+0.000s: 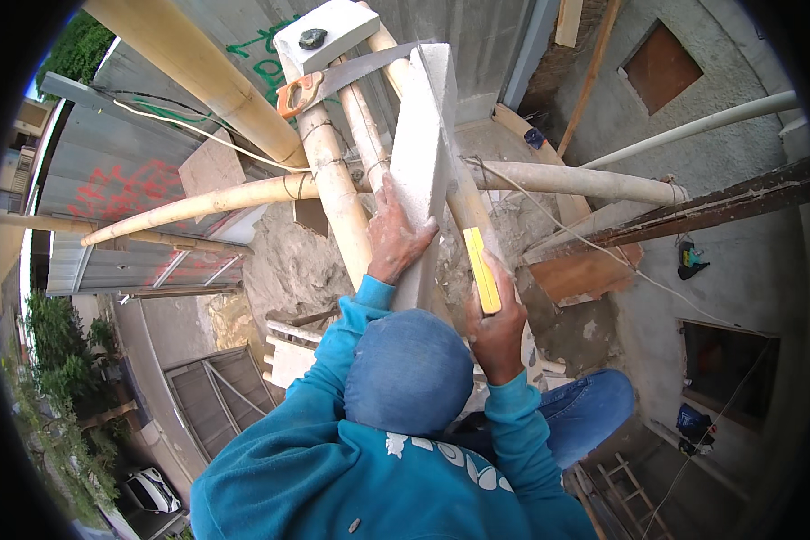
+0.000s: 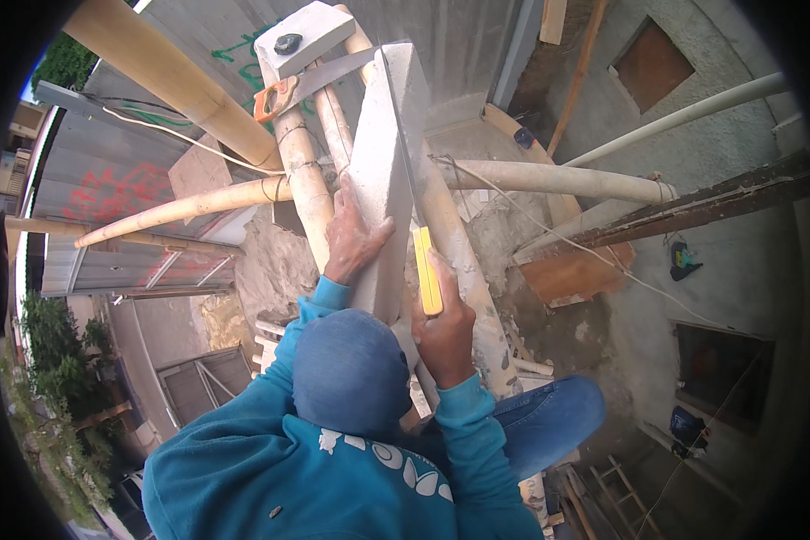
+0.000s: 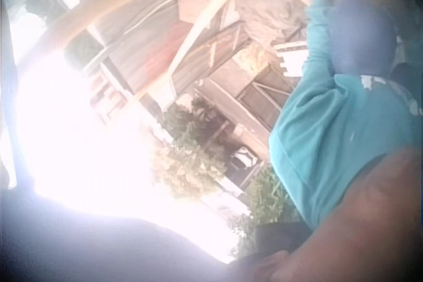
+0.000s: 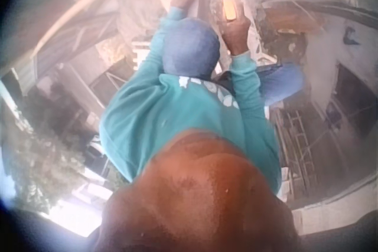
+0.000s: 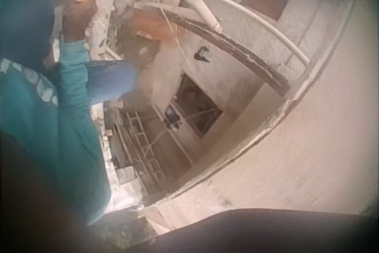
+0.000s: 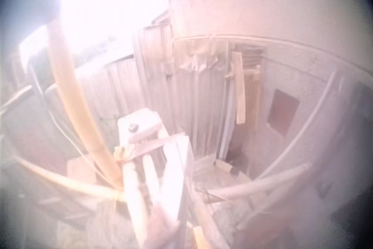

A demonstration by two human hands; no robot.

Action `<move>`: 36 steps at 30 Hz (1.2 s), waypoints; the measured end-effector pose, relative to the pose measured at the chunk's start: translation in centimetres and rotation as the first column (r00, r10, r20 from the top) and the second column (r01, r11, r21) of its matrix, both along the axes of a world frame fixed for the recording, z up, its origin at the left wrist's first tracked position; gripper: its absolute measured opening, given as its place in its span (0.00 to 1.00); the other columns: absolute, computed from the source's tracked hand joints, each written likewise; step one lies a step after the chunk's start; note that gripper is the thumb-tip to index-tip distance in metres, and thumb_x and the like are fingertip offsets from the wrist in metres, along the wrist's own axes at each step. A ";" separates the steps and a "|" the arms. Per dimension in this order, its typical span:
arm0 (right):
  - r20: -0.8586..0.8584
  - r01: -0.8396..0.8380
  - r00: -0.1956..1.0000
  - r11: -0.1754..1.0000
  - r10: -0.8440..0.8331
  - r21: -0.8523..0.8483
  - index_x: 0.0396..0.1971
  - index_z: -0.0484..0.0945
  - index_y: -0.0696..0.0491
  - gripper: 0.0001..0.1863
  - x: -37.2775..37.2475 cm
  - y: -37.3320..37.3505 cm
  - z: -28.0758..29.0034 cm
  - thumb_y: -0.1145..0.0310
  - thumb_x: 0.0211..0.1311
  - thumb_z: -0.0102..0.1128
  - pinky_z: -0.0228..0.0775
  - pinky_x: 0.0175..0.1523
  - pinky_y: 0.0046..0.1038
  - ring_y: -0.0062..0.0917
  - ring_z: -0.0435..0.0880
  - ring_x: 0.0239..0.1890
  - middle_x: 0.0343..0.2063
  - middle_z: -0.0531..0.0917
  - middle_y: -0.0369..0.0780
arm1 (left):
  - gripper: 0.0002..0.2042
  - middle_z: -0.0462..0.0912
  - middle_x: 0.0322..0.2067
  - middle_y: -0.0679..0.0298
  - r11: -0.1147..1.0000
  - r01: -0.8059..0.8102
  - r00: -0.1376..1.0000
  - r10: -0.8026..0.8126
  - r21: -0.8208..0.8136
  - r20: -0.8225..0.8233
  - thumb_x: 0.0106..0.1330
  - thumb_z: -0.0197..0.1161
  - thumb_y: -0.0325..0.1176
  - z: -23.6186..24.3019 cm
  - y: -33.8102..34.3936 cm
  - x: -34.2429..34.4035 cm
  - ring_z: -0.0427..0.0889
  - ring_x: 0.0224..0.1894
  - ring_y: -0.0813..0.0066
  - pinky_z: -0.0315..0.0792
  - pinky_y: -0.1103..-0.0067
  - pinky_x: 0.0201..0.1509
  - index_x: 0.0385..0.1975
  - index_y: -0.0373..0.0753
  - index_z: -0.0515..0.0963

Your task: The person uses a hand saw to cut a white wooden plank positioned on a bamboo scaffold. They hold the plank with one hand and saw with the other, repeatedly adjusting the plank's position to continue cutting.

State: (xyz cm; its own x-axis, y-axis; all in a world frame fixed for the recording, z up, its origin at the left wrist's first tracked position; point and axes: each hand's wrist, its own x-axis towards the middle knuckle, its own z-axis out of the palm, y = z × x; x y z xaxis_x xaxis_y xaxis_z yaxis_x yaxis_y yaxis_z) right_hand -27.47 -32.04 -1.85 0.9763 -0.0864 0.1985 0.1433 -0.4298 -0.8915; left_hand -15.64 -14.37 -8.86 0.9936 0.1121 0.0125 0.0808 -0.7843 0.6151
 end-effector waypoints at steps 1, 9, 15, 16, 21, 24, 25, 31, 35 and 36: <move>-0.060 0.021 0.998 1.000 -0.020 0.005 0.64 0.71 0.58 0.30 -2.5 -0.1 0.5 0.84 0.57 0.58 0.76 0.62 0.38 0.47 0.81 0.61 0.58 0.79 0.56 | 0.59 0.65 0.62 0.34 1.000 0.005 0.999 -0.004 -0.005 0.032 0.49 0.73 0.47 -0.2 0.2 -0.2 0.82 0.49 0.36 0.79 0.56 0.53 0.75 0.25 0.41; 0.131 0.057 0.990 0.993 -0.042 -0.108 0.64 0.68 0.54 0.32 11.8 1.9 0.7 0.80 0.58 0.65 0.78 0.48 0.46 0.55 0.85 0.45 0.42 0.84 0.59 | 0.57 0.66 0.61 0.37 0.999 0.020 0.998 -0.018 -0.031 0.060 0.50 0.73 0.47 0.7 -2.3 -0.2 0.81 0.51 0.39 0.78 0.56 0.54 0.74 0.25 0.45; 0.007 -0.024 1.000 0.998 0.025 -0.052 0.65 0.69 0.56 0.33 0.9 0.1 0.3 0.84 0.57 0.59 0.77 0.60 0.39 0.48 0.82 0.59 0.58 0.79 0.56 | 0.57 0.65 0.61 0.38 1.000 -0.020 0.997 0.019 0.004 0.071 0.49 0.74 0.46 -0.2 -0.2 -0.7 0.81 0.50 0.39 0.78 0.57 0.52 0.74 0.25 0.45; -0.024 -0.003 1.000 0.999 0.002 -0.034 0.65 0.69 0.59 0.32 -1.8 -0.4 0.6 0.85 0.57 0.57 0.76 0.62 0.39 0.47 0.81 0.61 0.58 0.79 0.56 | 0.58 0.65 0.61 0.38 1.000 -0.022 0.999 0.022 -0.010 0.050 0.49 0.74 0.46 0.3 -0.3 -0.7 0.81 0.50 0.39 0.79 0.57 0.52 0.74 0.25 0.45; 0.028 -0.005 1.000 0.998 0.007 -0.066 0.63 0.70 0.56 0.29 5.9 0.4 0.6 0.83 0.59 0.60 0.78 0.56 0.40 0.51 0.82 0.57 0.53 0.81 0.58 | 0.58 0.65 0.61 0.38 1.000 -0.010 0.999 0.011 -0.009 0.045 0.48 0.74 0.47 -0.9 -0.9 -2.1 0.82 0.48 0.38 0.79 0.57 0.51 0.74 0.25 0.44; 0.095 0.007 0.995 0.997 0.000 -0.076 0.61 0.71 0.52 0.28 14.4 0.9 1.1 0.80 0.60 0.63 0.79 0.49 0.42 0.54 0.84 0.50 0.48 0.83 0.58 | 0.58 0.65 0.61 0.37 1.000 0.015 0.994 -0.013 -0.026 0.109 0.49 0.74 0.47 0.3 -2.5 0.3 0.82 0.48 0.38 0.79 0.56 0.51 0.75 0.26 0.44; 0.097 0.012 0.995 0.996 -0.004 -0.086 0.62 0.71 0.52 0.29 14.5 0.9 1.4 0.80 0.59 0.63 0.79 0.49 0.42 0.54 0.84 0.50 0.48 0.83 0.58 | 0.58 0.65 0.61 0.37 0.999 0.016 0.994 -0.012 -0.036 0.108 0.49 0.74 0.47 0.3 -2.3 1.1 0.82 0.48 0.37 0.79 0.56 0.51 0.75 0.26 0.44; 0.050 0.022 0.999 0.996 -0.018 -0.087 0.64 0.70 0.52 0.32 -0.6 0.3 0.2 0.83 0.58 0.60 0.80 0.52 0.42 0.49 0.85 0.53 0.51 0.82 0.57 | 0.58 0.65 0.62 0.38 1.000 -0.028 0.999 0.028 -0.005 0.032 0.50 0.73 0.48 -0.5 0.4 -0.5 0.82 0.49 0.38 0.78 0.56 0.53 0.74 0.25 0.44; 0.063 -0.006 0.998 0.998 0.010 -0.063 0.63 0.69 0.55 0.31 2.0 -0.3 0.6 0.83 0.58 0.60 0.79 0.51 0.44 0.49 0.85 0.52 0.50 0.82 0.59 | 0.57 0.64 0.62 0.36 1.000 -0.009 0.998 0.010 -0.010 0.055 0.50 0.73 0.47 -0.2 -0.3 -0.3 0.81 0.50 0.37 0.79 0.56 0.53 0.74 0.24 0.44; 0.041 0.001 0.999 0.999 0.001 -0.042 0.63 0.70 0.55 0.30 6.2 0.3 0.6 0.83 0.58 0.61 0.78 0.50 0.44 0.51 0.85 0.51 0.49 0.82 0.59 | 0.57 0.64 0.62 0.36 1.000 0.014 1.000 -0.013 -0.018 0.022 0.51 0.73 0.47 0.3 -1.4 -0.8 0.81 0.51 0.36 0.79 0.56 0.53 0.74 0.23 0.44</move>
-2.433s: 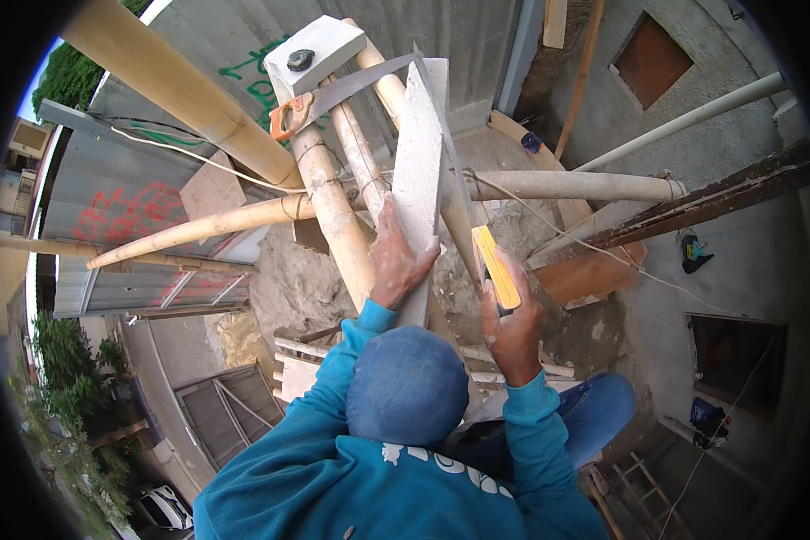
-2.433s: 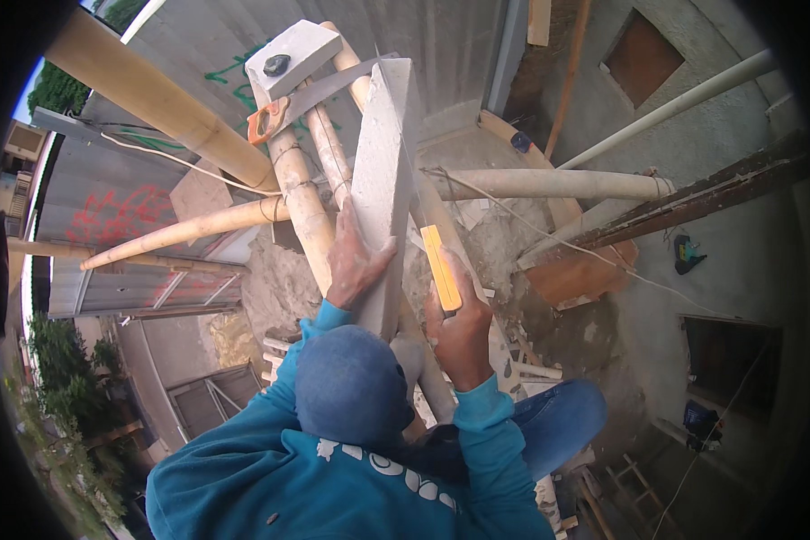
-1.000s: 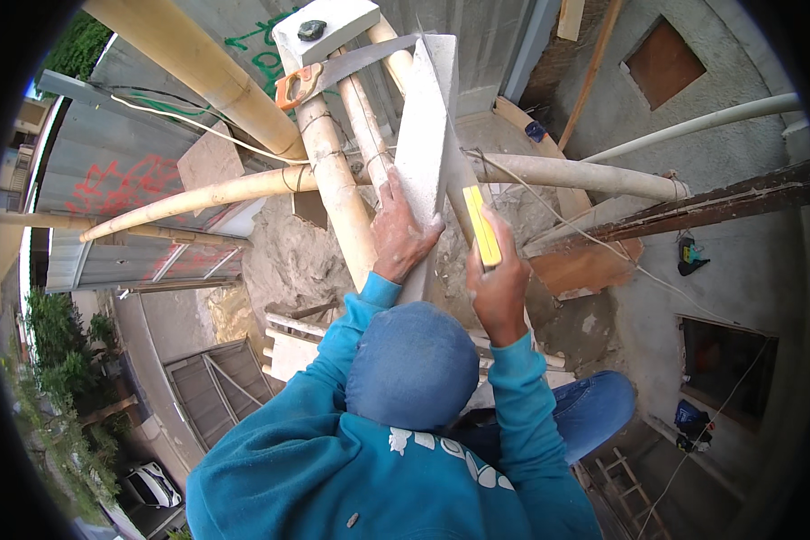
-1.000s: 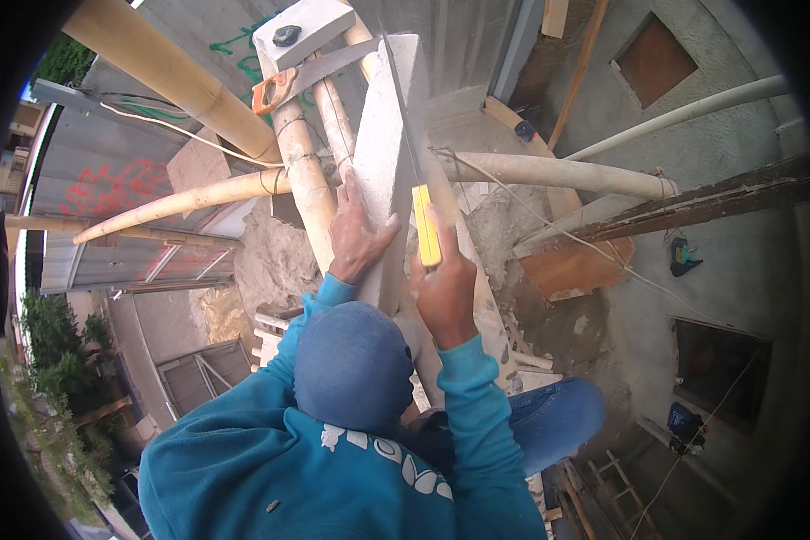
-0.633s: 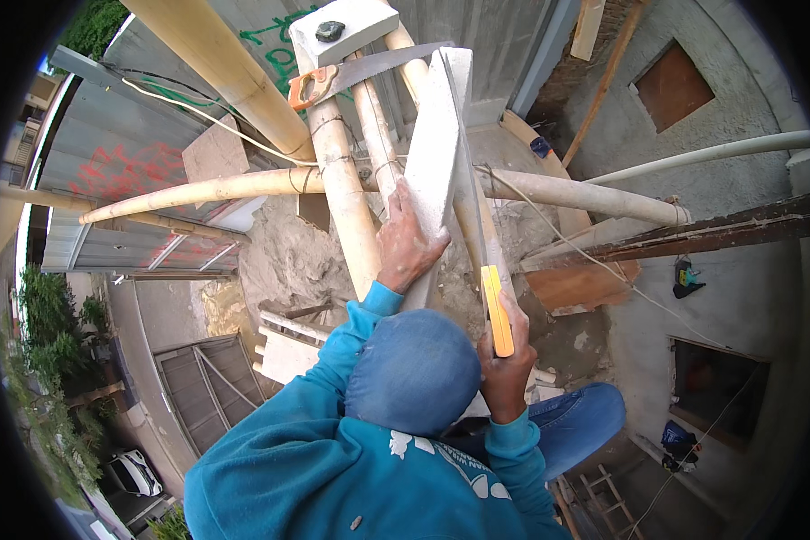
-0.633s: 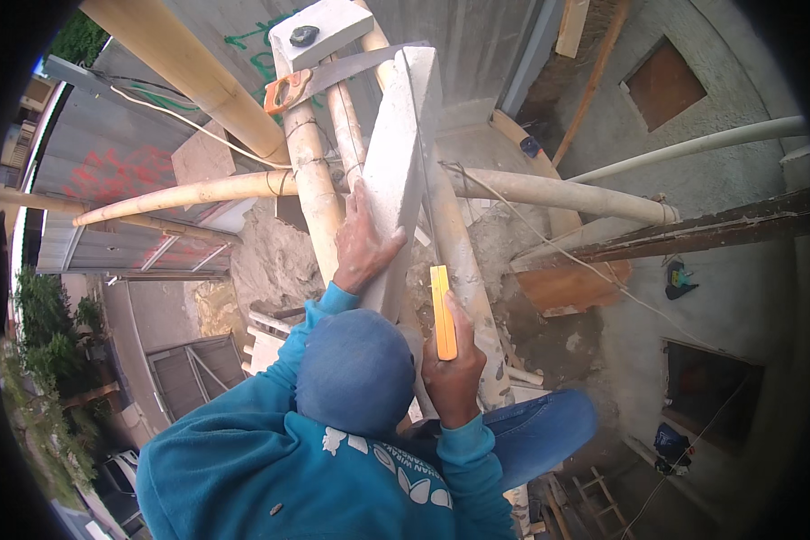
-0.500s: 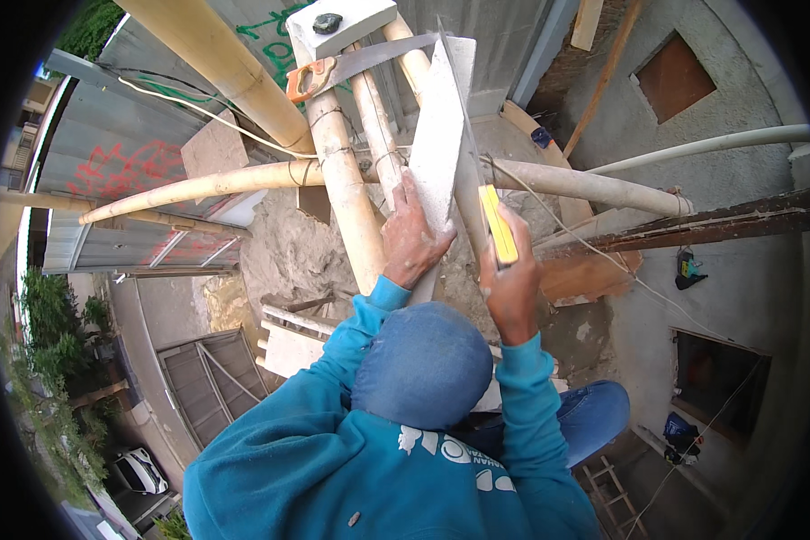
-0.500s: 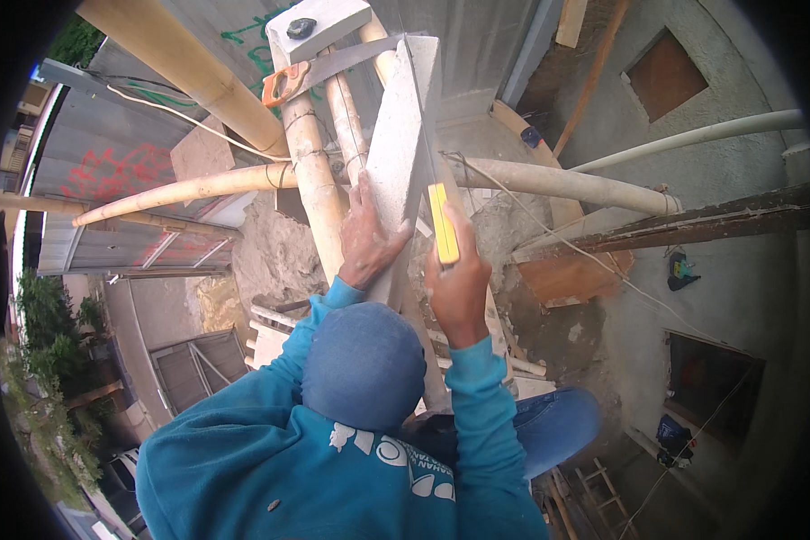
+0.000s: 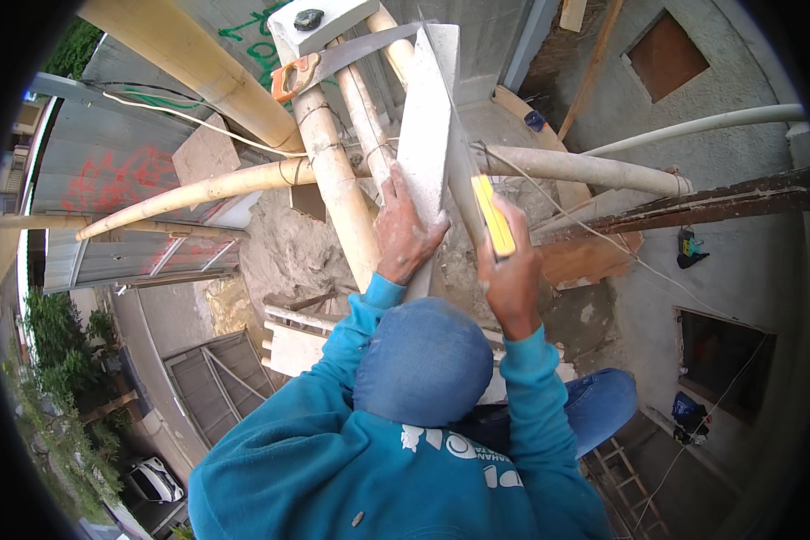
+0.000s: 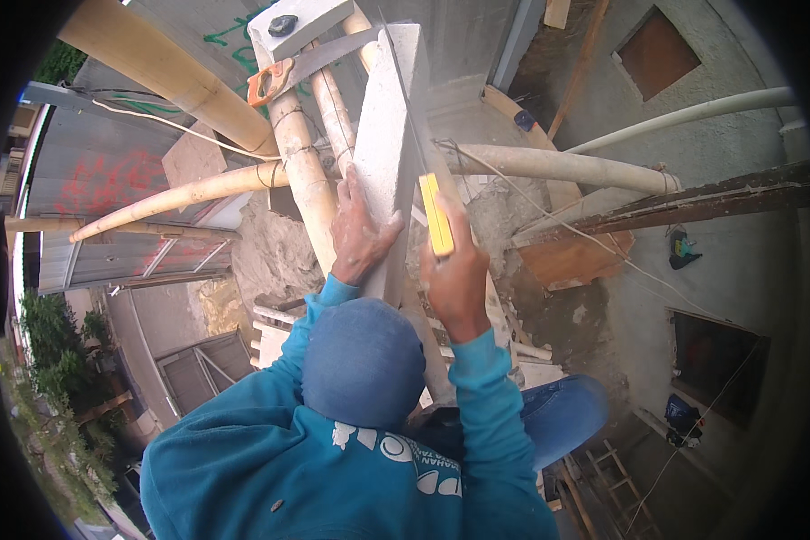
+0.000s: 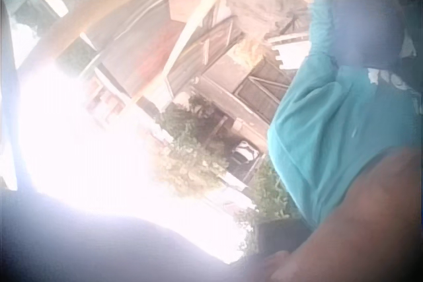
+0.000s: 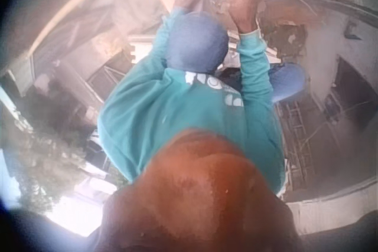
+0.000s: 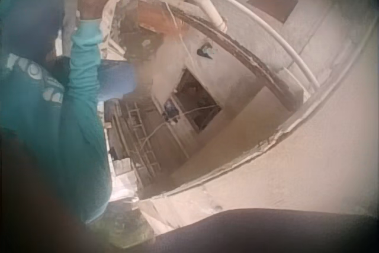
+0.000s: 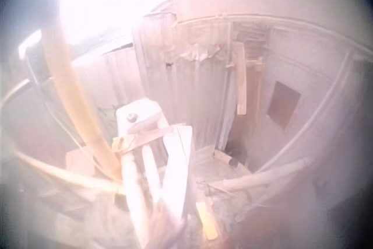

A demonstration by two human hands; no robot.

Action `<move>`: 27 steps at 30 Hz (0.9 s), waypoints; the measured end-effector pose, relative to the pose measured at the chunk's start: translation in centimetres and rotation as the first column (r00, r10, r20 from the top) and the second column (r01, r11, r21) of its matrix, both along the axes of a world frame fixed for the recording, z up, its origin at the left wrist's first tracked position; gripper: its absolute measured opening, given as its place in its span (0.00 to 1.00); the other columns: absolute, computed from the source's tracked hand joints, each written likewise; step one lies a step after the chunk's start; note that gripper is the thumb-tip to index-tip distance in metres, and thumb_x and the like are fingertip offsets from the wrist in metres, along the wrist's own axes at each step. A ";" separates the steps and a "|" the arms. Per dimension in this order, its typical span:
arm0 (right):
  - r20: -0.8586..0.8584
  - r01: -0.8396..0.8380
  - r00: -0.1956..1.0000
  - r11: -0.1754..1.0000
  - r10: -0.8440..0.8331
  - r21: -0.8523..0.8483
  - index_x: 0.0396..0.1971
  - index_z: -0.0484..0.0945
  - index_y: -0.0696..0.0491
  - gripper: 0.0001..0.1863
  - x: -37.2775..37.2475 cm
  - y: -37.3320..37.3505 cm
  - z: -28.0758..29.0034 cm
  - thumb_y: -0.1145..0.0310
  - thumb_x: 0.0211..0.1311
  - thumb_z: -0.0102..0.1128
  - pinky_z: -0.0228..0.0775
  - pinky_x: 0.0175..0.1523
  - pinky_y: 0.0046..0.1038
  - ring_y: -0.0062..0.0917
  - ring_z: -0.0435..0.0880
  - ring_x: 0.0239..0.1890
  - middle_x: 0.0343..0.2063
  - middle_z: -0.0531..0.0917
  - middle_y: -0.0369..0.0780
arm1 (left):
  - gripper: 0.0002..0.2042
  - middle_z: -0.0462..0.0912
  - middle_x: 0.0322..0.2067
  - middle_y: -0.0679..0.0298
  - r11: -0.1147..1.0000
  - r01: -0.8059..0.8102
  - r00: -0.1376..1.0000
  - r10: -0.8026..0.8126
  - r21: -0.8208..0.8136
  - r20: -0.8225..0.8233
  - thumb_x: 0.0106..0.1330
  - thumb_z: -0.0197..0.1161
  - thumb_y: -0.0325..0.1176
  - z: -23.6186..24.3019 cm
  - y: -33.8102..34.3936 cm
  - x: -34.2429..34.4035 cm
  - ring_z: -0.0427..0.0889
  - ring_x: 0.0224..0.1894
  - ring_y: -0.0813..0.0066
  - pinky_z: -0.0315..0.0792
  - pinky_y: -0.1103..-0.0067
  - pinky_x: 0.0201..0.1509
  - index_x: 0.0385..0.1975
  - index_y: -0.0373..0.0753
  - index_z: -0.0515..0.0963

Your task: The person uses a hand saw to cut a white wooden plank positioned on a bamboo scaffold. They hold the plank with one hand and saw with the other, repeatedly adjusting the plank's position to continue cutting.

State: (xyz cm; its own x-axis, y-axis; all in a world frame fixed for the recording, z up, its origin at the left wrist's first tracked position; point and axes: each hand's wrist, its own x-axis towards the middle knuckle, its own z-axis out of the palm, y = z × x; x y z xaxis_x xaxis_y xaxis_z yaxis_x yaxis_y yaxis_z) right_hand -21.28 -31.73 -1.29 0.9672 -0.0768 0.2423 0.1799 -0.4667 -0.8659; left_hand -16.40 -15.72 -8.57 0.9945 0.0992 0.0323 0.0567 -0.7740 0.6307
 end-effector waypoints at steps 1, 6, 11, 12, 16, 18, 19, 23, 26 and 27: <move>-0.011 0.023 1.000 1.000 -0.023 -0.022 0.62 0.70 0.54 0.29 4.1 0.3 0.3 0.82 0.58 0.61 0.78 0.49 0.45 0.53 0.85 0.50 0.46 0.83 0.59 | 0.57 0.64 0.62 0.35 1.000 0.026 1.000 -0.026 -0.004 -0.003 0.51 0.73 0.47 0.9 -1.1 0.0 0.80 0.51 0.36 0.79 0.56 0.53 0.74 0.23 0.45; -0.114 0.040 0.993 0.999 -0.038 0.015 0.60 0.72 0.55 0.26 6.1 1.9 0.3 0.81 0.61 0.61 0.78 0.52 0.39 0.49 0.85 0.52 0.52 0.82 0.57 | 0.56 0.64 0.63 0.35 0.999 -0.011 1.000 0.011 -0.033 0.001 0.52 0.73 0.46 0.7 -0.4 0.5 0.79 0.55 0.37 0.78 0.57 0.56 0.74 0.23 0.46; -0.166 0.011 0.986 1.000 -0.011 -0.003 0.66 0.68 0.54 0.33 -9.4 0.0 -0.3 0.81 0.58 0.61 0.78 0.60 0.39 0.49 0.83 0.57 0.56 0.80 0.57 | 0.56 0.64 0.63 0.35 1.000 0.005 0.998 -0.006 0.021 0.069 0.51 0.73 0.46 -0.4 1.4 0.7 0.79 0.54 0.38 0.76 0.57 0.57 0.73 0.23 0.46; -0.095 0.002 0.995 1.000 -0.002 0.002 0.66 0.68 0.53 0.33 -8.7 -0.1 -0.6 0.81 0.57 0.61 0.79 0.58 0.40 0.49 0.83 0.55 0.55 0.81 0.57 | 0.56 0.64 0.63 0.35 0.999 0.026 0.995 -0.028 0.025 0.099 0.51 0.73 0.46 -0.2 1.4 0.9 0.79 0.54 0.38 0.76 0.57 0.57 0.73 0.23 0.47; -0.083 0.041 0.996 0.999 -0.042 -0.014 0.61 0.70 0.52 0.29 5.1 0.5 -0.5 0.79 0.58 0.65 0.78 0.44 0.45 0.57 0.84 0.42 0.42 0.84 0.58 | 0.55 0.65 0.61 0.35 0.999 0.041 0.999 -0.041 -0.004 0.001 0.51 0.73 0.46 0.5 -1.0 -0.1 0.79 0.54 0.37 0.76 0.57 0.57 0.73 0.22 0.47; -0.076 0.048 0.996 0.997 -0.053 -0.056 0.59 0.72 0.53 0.26 8.0 1.4 0.2 0.81 0.59 0.62 0.79 0.47 0.40 0.54 0.85 0.46 0.46 0.83 0.56 | 0.55 0.66 0.60 0.36 0.999 0.037 0.999 -0.038 -0.040 -0.022 0.51 0.73 0.47 0.6 -0.9 0.0 0.79 0.53 0.37 0.77 0.56 0.55 0.72 0.22 0.48; -0.087 0.062 0.994 0.997 -0.065 -0.038 0.59 0.72 0.53 0.26 8.0 1.0 0.7 0.82 0.59 0.61 0.79 0.48 0.40 0.53 0.85 0.47 0.47 0.83 0.56 | 0.55 0.66 0.60 0.37 0.999 0.024 0.999 -0.023 -0.022 0.046 0.51 0.73 0.47 0.6 -1.2 1.3 0.79 0.53 0.38 0.78 0.57 0.53 0.72 0.22 0.48; -0.059 0.025 0.998 0.996 -0.019 0.086 0.63 0.70 0.53 0.31 -2.0 0.6 -0.8 0.84 0.58 0.59 0.78 0.55 0.38 0.49 0.84 0.55 0.53 0.82 0.56 | 0.56 0.66 0.60 0.37 1.000 -0.020 1.000 0.020 0.002 -0.002 0.51 0.73 0.47 0.5 1.0 0.8 0.79 0.54 0.38 0.77 0.57 0.56 0.73 0.22 0.47; -0.072 0.032 0.997 0.999 -0.030 0.026 0.64 0.70 0.57 0.30 -7.8 -0.1 -0.7 0.84 0.58 0.58 0.77 0.59 0.36 0.44 0.84 0.57 0.57 0.81 0.55 | 0.56 0.65 0.60 0.36 0.999 0.041 0.991 -0.045 0.029 0.122 0.51 0.72 0.46 0.0 1.3 0.6 0.79 0.53 0.38 0.76 0.57 0.56 0.73 0.22 0.46; -0.039 0.036 0.999 0.999 -0.035 0.023 0.63 0.71 0.58 0.29 -7.3 -0.3 -0.7 0.84 0.59 0.57 0.77 0.59 0.35 0.43 0.84 0.57 0.56 0.81 0.55 | 0.55 0.65 0.60 0.36 0.998 0.036 0.998 -0.038 0.045 0.059 0.52 0.72 0.46 0.4 0.5 0.3 0.79 0.53 0.38 0.77 0.57 0.55 0.73 0.23 0.47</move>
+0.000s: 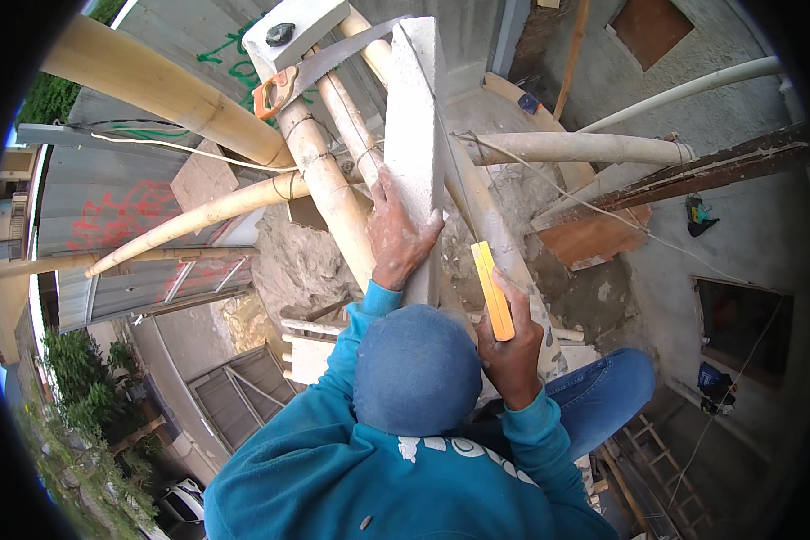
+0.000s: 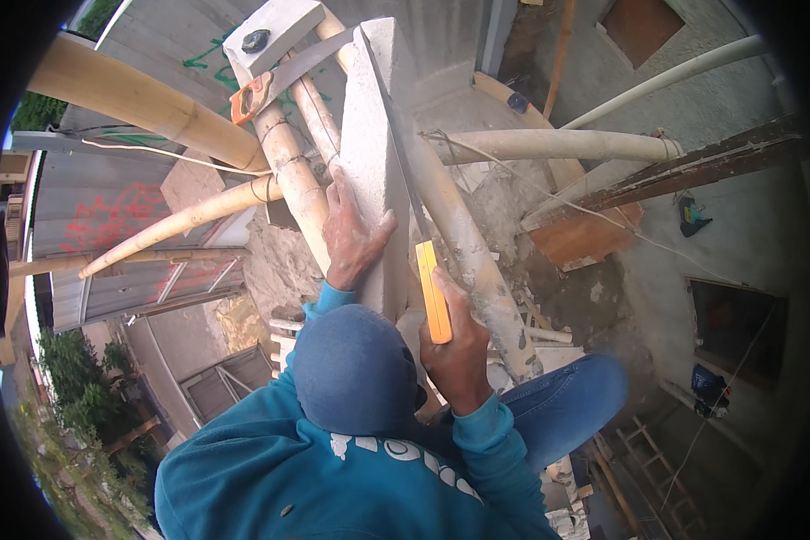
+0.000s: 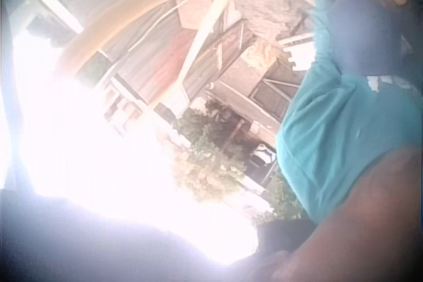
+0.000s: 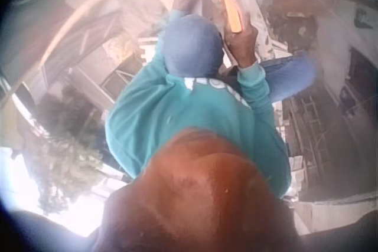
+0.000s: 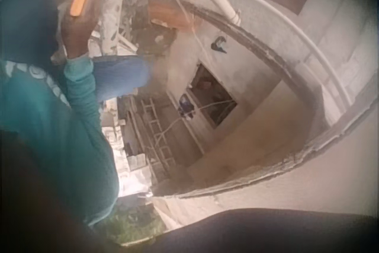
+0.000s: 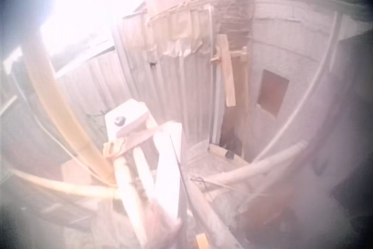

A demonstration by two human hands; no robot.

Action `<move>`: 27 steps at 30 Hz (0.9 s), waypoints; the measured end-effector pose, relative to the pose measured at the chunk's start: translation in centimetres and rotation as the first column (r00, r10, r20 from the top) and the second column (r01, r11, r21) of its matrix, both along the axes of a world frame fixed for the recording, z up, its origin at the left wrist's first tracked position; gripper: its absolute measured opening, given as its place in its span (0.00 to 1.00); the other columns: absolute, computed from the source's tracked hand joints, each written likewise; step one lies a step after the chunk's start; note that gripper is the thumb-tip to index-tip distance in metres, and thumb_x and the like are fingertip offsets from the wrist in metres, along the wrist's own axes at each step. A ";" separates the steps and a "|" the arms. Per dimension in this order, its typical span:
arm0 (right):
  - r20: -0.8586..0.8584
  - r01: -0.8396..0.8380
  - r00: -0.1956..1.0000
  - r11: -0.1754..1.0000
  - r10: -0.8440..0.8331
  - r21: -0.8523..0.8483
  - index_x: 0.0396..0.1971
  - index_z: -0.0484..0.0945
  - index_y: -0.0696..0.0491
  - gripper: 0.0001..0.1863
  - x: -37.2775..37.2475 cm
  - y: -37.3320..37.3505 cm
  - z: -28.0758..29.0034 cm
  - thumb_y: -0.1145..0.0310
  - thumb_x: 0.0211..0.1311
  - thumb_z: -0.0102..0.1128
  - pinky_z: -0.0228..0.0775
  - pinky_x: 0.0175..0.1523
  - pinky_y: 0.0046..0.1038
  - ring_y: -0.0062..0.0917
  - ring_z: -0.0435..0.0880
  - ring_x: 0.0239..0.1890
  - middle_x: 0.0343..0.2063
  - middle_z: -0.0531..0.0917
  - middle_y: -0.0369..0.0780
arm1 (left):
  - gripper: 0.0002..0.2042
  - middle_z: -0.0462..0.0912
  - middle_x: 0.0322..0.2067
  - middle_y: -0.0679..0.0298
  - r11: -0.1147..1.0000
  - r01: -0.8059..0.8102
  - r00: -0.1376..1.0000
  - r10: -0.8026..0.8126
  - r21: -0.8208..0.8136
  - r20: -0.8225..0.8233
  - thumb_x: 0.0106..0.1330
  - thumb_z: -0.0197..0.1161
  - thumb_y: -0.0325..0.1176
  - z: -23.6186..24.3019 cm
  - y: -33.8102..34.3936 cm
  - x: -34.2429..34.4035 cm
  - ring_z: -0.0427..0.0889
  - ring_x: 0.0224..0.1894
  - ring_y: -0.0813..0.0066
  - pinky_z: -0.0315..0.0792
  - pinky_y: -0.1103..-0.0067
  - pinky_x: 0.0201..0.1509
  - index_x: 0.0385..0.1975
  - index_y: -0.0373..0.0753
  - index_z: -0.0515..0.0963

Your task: The person uses a hand saw to cut a white wooden plank positioned on a bamboo scaffold. They hold the plank with one hand and saw with the other, repeatedly adjusting the plank's position to continue cutting.

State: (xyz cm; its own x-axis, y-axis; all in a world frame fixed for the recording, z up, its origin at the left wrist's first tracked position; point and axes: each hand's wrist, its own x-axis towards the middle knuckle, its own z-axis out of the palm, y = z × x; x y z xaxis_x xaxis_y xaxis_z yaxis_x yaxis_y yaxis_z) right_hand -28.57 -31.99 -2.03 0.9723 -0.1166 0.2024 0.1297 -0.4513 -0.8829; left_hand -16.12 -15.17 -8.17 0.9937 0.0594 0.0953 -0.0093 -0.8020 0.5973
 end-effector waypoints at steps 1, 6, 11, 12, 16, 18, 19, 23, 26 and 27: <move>0.033 0.000 0.999 1.000 0.000 -0.001 0.63 0.71 0.58 0.29 0.6 0.0 -0.2 0.84 0.59 0.57 0.77 0.59 0.35 0.42 0.85 0.57 0.56 0.81 0.55 | 0.55 0.65 0.60 0.36 1.000 -0.018 1.000 0.018 -0.005 0.006 0.52 0.72 0.46 0.4 -0.4 0.8 0.79 0.53 0.38 0.77 0.57 0.55 0.73 0.23 0.47; 0.045 0.034 0.998 0.998 -0.031 -0.055 0.57 0.69 0.52 0.29 15.8 1.5 -0.2 0.79 0.55 0.68 0.74 0.46 0.51 0.59 0.82 0.45 0.39 0.84 0.59 | 0.54 0.65 0.61 0.36 0.999 -0.006 1.000 0.006 -0.032 0.004 0.53 0.72 0.47 0.7 -2.2 1.5 0.79 0.53 0.37 0.77 0.56 0.54 0.73 0.24 0.47; -0.029 -0.010 0.999 0.999 0.012 0.047 0.63 0.70 0.54 0.31 4.6 1.3 0.2 0.84 0.57 0.60 0.79 0.54 0.39 0.49 0.85 0.54 0.54 0.81 0.57 | 0.55 0.65 0.63 0.35 0.998 -0.055 0.998 0.055 -0.031 -0.011 0.52 0.73 0.48 -0.8 1.2 0.5 0.79 0.55 0.38 0.77 0.58 0.56 0.73 0.23 0.48; -0.068 -0.010 0.998 1.000 0.011 0.021 0.63 0.70 0.54 0.31 0.8 1.2 0.5 0.84 0.58 0.59 0.79 0.55 0.38 0.49 0.85 0.54 0.54 0.81 0.56 | 0.56 0.65 0.62 0.35 0.996 -0.068 0.997 0.066 -0.057 -0.045 0.51 0.73 0.47 -1.0 1.8 0.4 0.78 0.55 0.38 0.77 0.58 0.56 0.73 0.22 0.47; 0.036 0.009 0.999 1.000 -0.009 0.008 0.64 0.70 0.54 0.31 1.9 0.7 0.6 0.84 0.59 0.57 0.80 0.54 0.39 0.48 0.85 0.53 0.53 0.83 0.55 | 0.56 0.65 0.60 0.35 1.000 0.002 1.000 -0.002 -0.007 -0.018 0.51 0.73 0.47 -0.2 0.4 0.3 0.78 0.55 0.38 0.77 0.57 0.57 0.73 0.21 0.47; -0.043 0.065 0.997 0.998 -0.066 -0.021 0.61 0.70 0.53 0.28 11.9 0.5 -0.9 0.82 0.59 0.60 0.79 0.50 0.41 0.52 0.84 0.51 0.49 0.83 0.56 | 0.56 0.65 0.60 0.34 0.999 0.039 0.997 -0.041 -0.037 -0.068 0.51 0.73 0.47 -0.5 -1.8 -1.1 0.78 0.55 0.37 0.76 0.57 0.56 0.73 0.21 0.47; -0.075 0.048 0.996 0.999 -0.048 0.001 0.60 0.70 0.52 0.27 14.9 0.8 0.8 0.81 0.60 0.61 0.79 0.48 0.42 0.55 0.84 0.49 0.47 0.83 0.57 | 0.56 0.64 0.60 0.34 0.999 0.024 1.000 -0.025 -0.025 -0.009 0.51 0.73 0.47 0.6 -2.2 1.3 0.78 0.55 0.37 0.76 0.56 0.56 0.73 0.21 0.47; -0.129 0.054 0.990 0.998 -0.056 -0.022 0.61 0.70 0.51 0.27 13.9 1.1 1.0 0.81 0.60 0.61 0.80 0.49 0.41 0.55 0.84 0.49 0.48 0.83 0.57 | 0.57 0.64 0.61 0.36 1.000 -0.007 0.999 0.005 -0.025 -0.050 0.52 0.73 0.48 0.8 -2.8 1.1 0.79 0.54 0.37 0.76 0.56 0.55 0.74 0.23 0.45; -0.036 0.002 0.999 0.999 -0.001 0.048 0.63 0.68 0.54 0.30 4.4 0.6 0.1 0.80 0.59 0.62 0.79 0.55 0.43 0.54 0.82 0.54 0.53 0.82 0.56 | 0.56 0.64 0.62 0.36 0.999 -0.010 1.000 0.010 -0.032 0.003 0.52 0.73 0.46 -0.5 0.3 1.2 0.79 0.54 0.38 0.77 0.56 0.54 0.74 0.24 0.45; -0.032 0.004 0.999 1.000 -0.004 -0.003 0.64 0.68 0.53 0.31 1.3 0.7 0.0 0.81 0.59 0.61 0.78 0.59 0.41 0.51 0.81 0.57 0.57 0.80 0.55 | 0.56 0.64 0.62 0.36 0.998 -0.012 1.000 0.013 -0.061 0.014 0.52 0.73 0.46 -1.0 1.0 0.8 0.79 0.54 0.38 0.77 0.56 0.54 0.74 0.24 0.45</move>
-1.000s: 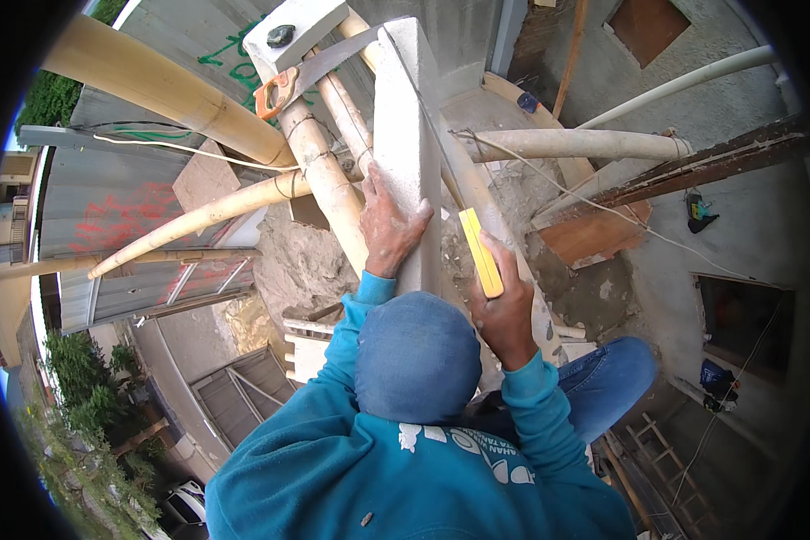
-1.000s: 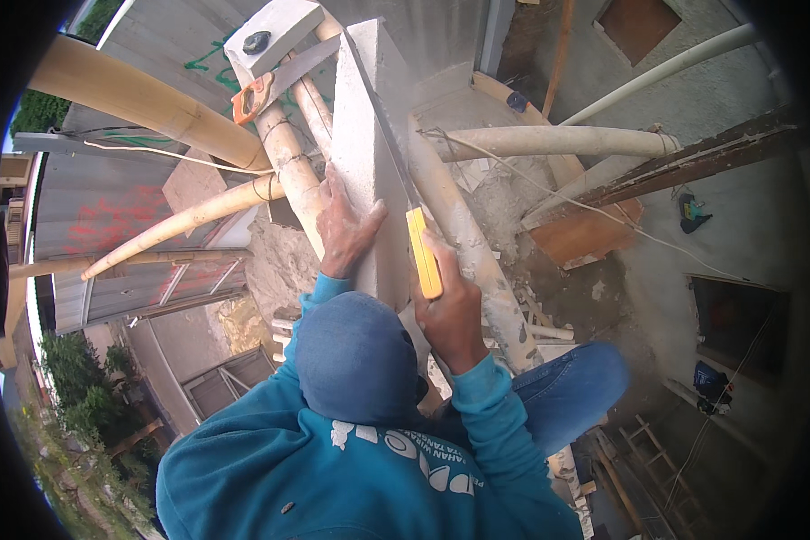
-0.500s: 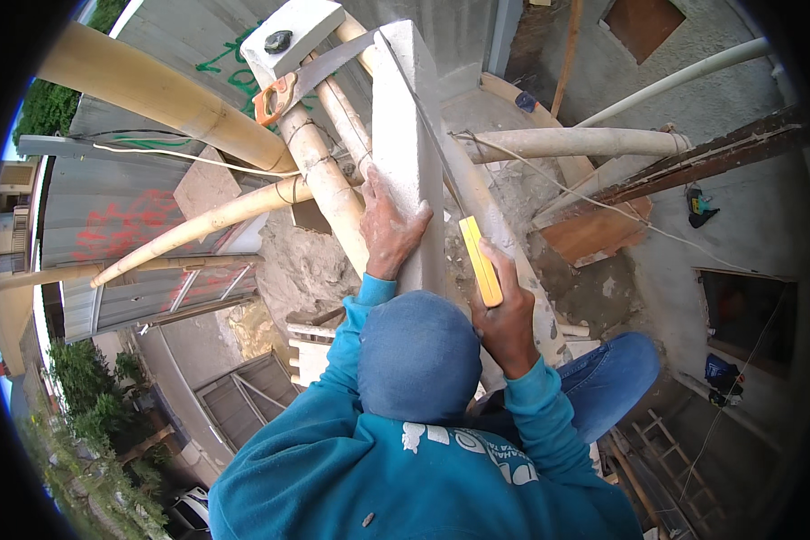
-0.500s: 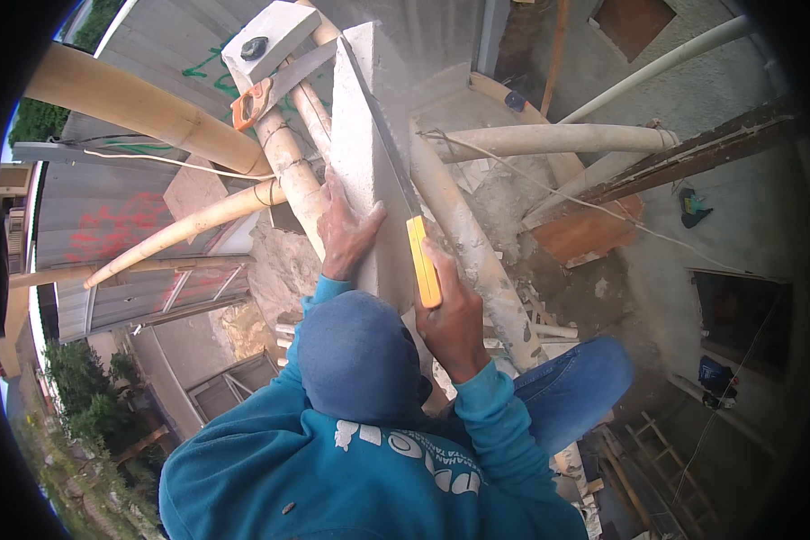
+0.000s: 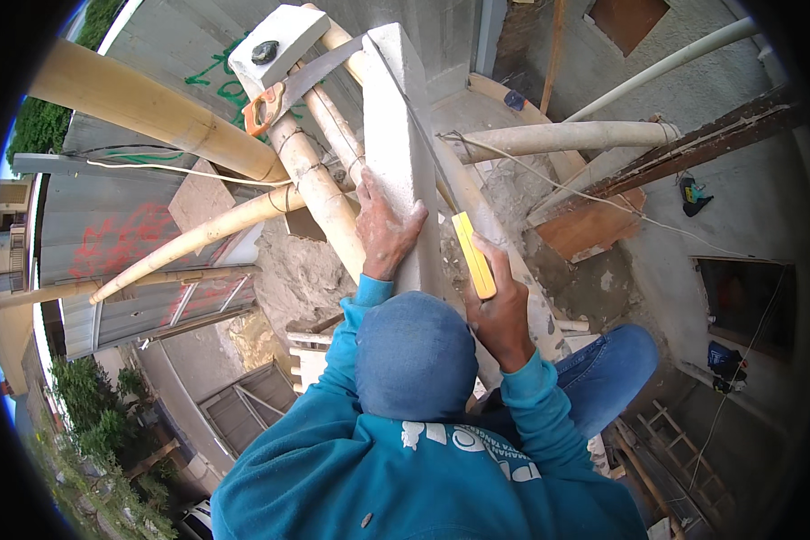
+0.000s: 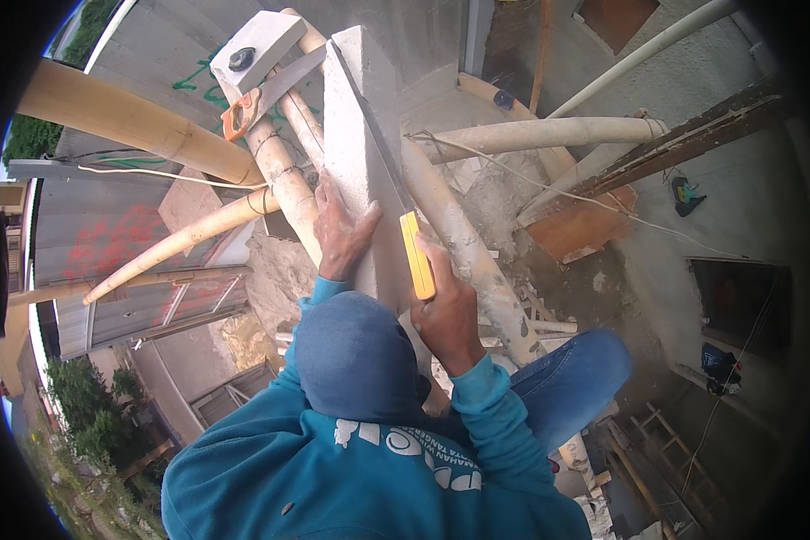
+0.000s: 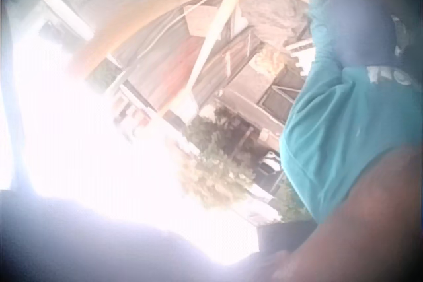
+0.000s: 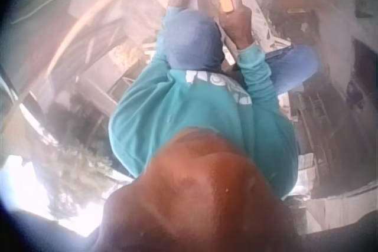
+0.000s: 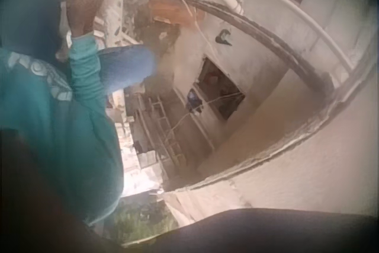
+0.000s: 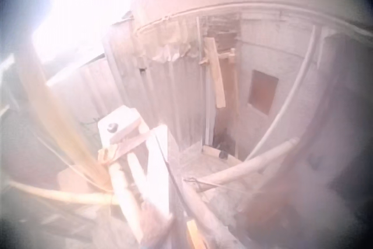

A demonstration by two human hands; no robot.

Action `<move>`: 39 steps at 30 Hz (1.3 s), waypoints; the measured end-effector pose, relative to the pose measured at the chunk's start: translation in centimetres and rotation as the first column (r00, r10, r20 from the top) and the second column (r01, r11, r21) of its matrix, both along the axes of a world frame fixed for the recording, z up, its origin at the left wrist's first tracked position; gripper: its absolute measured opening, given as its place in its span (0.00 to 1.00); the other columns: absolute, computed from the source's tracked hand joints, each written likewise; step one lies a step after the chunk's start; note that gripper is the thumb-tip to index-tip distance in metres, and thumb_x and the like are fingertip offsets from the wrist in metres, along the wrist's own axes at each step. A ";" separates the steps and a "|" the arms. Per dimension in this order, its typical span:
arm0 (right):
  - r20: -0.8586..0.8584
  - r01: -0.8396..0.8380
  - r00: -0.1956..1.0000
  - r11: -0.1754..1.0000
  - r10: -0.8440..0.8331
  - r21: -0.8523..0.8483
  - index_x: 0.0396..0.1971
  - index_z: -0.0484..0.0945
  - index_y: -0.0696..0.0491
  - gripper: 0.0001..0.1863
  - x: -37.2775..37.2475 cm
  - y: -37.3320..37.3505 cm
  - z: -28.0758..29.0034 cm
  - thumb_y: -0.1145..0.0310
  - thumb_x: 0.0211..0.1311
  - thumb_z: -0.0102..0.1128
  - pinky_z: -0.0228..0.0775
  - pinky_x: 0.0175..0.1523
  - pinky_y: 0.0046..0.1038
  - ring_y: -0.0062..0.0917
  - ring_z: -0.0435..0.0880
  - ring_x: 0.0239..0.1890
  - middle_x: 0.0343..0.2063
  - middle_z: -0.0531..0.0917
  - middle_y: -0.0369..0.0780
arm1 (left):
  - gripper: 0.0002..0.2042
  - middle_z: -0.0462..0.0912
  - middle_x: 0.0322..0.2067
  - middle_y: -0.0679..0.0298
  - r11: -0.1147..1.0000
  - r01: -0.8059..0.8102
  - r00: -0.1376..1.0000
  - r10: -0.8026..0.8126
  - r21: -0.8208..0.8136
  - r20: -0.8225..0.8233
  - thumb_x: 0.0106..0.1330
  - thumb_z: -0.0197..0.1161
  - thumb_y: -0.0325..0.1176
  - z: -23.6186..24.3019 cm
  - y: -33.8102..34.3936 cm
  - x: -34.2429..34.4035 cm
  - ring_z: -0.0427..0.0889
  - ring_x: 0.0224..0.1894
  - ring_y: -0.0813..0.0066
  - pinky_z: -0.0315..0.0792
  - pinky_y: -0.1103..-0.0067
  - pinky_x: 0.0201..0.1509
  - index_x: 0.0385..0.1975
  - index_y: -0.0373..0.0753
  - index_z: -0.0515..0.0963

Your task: The person uses a hand saw to cut a white wooden plank positioned on a bamboo scaffold. They hold the plank with one hand and saw with the other, repeatedly adjusting the plank's position to continue cutting.

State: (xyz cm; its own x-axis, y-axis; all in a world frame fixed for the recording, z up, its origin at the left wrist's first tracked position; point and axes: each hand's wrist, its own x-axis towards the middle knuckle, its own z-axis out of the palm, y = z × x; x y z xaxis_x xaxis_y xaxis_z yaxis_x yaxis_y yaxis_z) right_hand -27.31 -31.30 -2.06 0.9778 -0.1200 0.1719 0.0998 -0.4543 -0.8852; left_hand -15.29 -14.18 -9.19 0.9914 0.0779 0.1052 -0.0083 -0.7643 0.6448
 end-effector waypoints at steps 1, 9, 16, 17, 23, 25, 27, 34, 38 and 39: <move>-0.121 0.008 0.993 1.000 -0.004 0.030 0.64 0.69 0.53 0.31 -1.7 0.3 1.0 0.82 0.59 0.60 0.78 0.59 0.41 0.51 0.81 0.57 0.57 0.80 0.55 | 0.56 0.64 0.62 0.36 0.999 0.014 1.000 -0.014 0.033 0.027 0.51 0.74 0.45 -0.5 0.6 -0.4 0.80 0.53 0.39 0.77 0.57 0.54 0.74 0.23 0.45; -0.040 0.052 0.998 0.997 -0.055 -0.058 0.58 0.68 0.51 0.28 13.7 1.4 -0.7 0.79 0.58 0.65 0.77 0.46 0.48 0.58 0.84 0.44 0.39 0.84 0.59 | 0.56 0.66 0.59 0.34 0.997 0.039 0.999 -0.039 0.063 -0.007 0.54 0.71 0.52 1.0 -2.8 -0.1 0.81 0.49 0.37 0.78 0.56 0.52 0.73 0.21 0.46; 0.129 0.019 0.992 1.000 -0.018 -0.005 0.62 0.68 0.51 0.30 14.3 0.8 -1.7 0.78 0.59 0.64 0.75 0.56 0.47 0.55 0.80 0.55 0.54 0.80 0.57 | 0.58 0.65 0.61 0.36 0.999 0.034 0.999 -0.034 0.026 -0.013 0.50 0.74 0.48 0.3 -1.9 0.5 0.80 0.52 0.36 0.77 0.55 0.54 0.74 0.23 0.44; 0.131 0.035 0.991 0.999 -0.031 -0.025 0.64 0.68 0.51 0.31 13.8 1.0 -2.2 0.78 0.59 0.64 0.75 0.57 0.47 0.55 0.80 0.55 0.54 0.81 0.57 | 0.58 0.65 0.62 0.36 0.999 0.034 0.999 -0.034 0.014 -0.033 0.50 0.74 0.49 0.3 -2.0 0.3 0.80 0.52 0.36 0.76 0.55 0.55 0.74 0.23 0.44; 0.084 0.017 0.996 0.998 -0.013 -0.057 0.71 0.64 0.51 0.38 13.4 0.7 -3.2 0.77 0.58 0.63 0.77 0.54 0.46 0.55 0.83 0.50 0.49 0.83 0.59 | 0.59 0.59 0.68 0.36 0.990 0.018 0.995 -0.032 0.140 0.096 0.52 0.72 0.51 -1.0 -2.4 1.4 0.78 0.54 0.33 0.73 0.54 0.61 0.75 0.26 0.41; 0.079 0.013 0.997 0.997 -0.007 -0.073 0.71 0.64 0.51 0.38 13.3 0.1 -3.5 0.77 0.58 0.63 0.78 0.53 0.46 0.55 0.84 0.48 0.48 0.83 0.58 | 0.59 0.56 0.70 0.36 0.963 -0.012 0.985 -0.035 0.268 0.171 0.52 0.70 0.52 -1.2 -3.3 3.0 0.78 0.56 0.33 0.72 0.53 0.62 0.76 0.29 0.40; 0.057 0.006 0.998 0.996 -0.001 -0.087 0.71 0.63 0.51 0.38 12.0 -0.7 -2.8 0.77 0.58 0.62 0.78 0.53 0.46 0.54 0.84 0.48 0.48 0.83 0.59 | 0.58 0.55 0.70 0.34 0.986 0.041 0.999 -0.043 0.161 0.010 0.53 0.69 0.51 0.1 -3.9 3.7 0.78 0.57 0.33 0.73 0.54 0.61 0.77 0.33 0.39; -0.142 -0.009 0.990 1.000 0.013 0.026 0.70 0.67 0.53 0.38 -2.1 -1.5 2.4 0.84 0.55 0.57 0.73 0.64 0.37 0.46 0.78 0.63 0.61 0.77 0.55 | 0.57 0.63 0.63 0.30 0.994 0.021 0.994 -0.010 0.106 -0.112 0.52 0.69 0.47 1.2 -1.9 3.0 0.79 0.52 0.31 0.77 0.54 0.56 0.78 0.37 0.40; -0.085 0.035 0.996 0.997 -0.029 0.066 0.67 0.70 0.55 0.34 6.1 -0.9 0.2 0.84 0.56 0.54 0.73 0.63 0.37 0.47 0.79 0.62 0.57 0.80 0.56 | 0.55 0.64 0.60 0.30 0.988 0.076 0.996 -0.068 0.134 -0.065 0.53 0.70 0.46 2.6 -3.6 2.8 0.81 0.47 0.32 0.78 0.53 0.52 0.78 0.36 0.42; -0.101 0.052 0.994 0.998 -0.047 0.045 0.67 0.70 0.55 0.33 9.8 -1.0 0.0 0.82 0.57 0.57 0.74 0.61 0.38 0.48 0.80 0.60 0.56 0.80 0.57 | 0.54 0.64 0.60 0.29 0.984 0.092 0.994 -0.083 0.150 -0.064 0.53 0.70 0.45 2.4 -4.8 3.1 0.81 0.48 0.32 0.78 0.53 0.52 0.78 0.37 0.44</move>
